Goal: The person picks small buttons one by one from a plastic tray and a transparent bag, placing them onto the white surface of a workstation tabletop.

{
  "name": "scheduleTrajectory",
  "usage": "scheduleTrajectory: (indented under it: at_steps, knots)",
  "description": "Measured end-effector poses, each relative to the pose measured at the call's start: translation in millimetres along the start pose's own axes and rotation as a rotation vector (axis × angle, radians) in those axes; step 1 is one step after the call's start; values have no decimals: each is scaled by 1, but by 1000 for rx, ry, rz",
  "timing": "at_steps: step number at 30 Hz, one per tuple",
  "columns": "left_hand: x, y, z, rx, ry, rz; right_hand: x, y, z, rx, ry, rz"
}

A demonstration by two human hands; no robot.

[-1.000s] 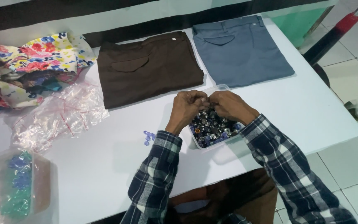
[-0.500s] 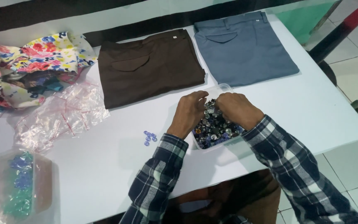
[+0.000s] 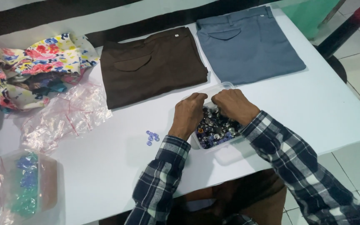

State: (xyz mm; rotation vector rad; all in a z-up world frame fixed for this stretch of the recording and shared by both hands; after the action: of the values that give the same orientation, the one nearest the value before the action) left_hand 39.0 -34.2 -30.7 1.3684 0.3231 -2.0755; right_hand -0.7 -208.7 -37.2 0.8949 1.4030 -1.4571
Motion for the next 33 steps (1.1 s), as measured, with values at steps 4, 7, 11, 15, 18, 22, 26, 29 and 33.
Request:
scheduleTrajectory:
  at_steps: [4,7,11,15,18,22,26,29,33]
  knots:
    - [14,2,-7,-22,69,-87,-25,-18,-2,10,72,0]
    - [11,3,-4,-27,132,-148,-30,-21,2,24,47,6]
    - [-5,3,10,-34,213,-219,-41,-28,6,17,130,59]
    - [-7,3,11,-31,211,-238,-62,-38,-2,-17,175,30]
    - [-4,5,8,-34,216,-231,-59,-42,-13,-18,120,-100]
    - [-1,5,9,-57,257,-235,-1,-4,6,-17,-89,-46]
    - [-4,3,8,-55,213,-235,-38,-21,5,-61,169,-36]
    - [-7,3,9,-43,183,-247,-60,-37,3,-69,333,-71]
    - [-12,-1,14,-88,135,-224,-79,-51,-12,-36,283,-215]
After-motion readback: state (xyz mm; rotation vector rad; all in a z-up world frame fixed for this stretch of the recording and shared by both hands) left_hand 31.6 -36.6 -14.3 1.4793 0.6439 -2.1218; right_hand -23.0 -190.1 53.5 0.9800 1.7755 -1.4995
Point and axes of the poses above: each hand's wrist, its own y-axis towards the middle knuckle, its own x-axis out of the palm, z = x × y, the point moved 1 cm from there along y, towards the middle knuckle, and after that the axes turned 12 degrees about -z, right-handed, at the moved point
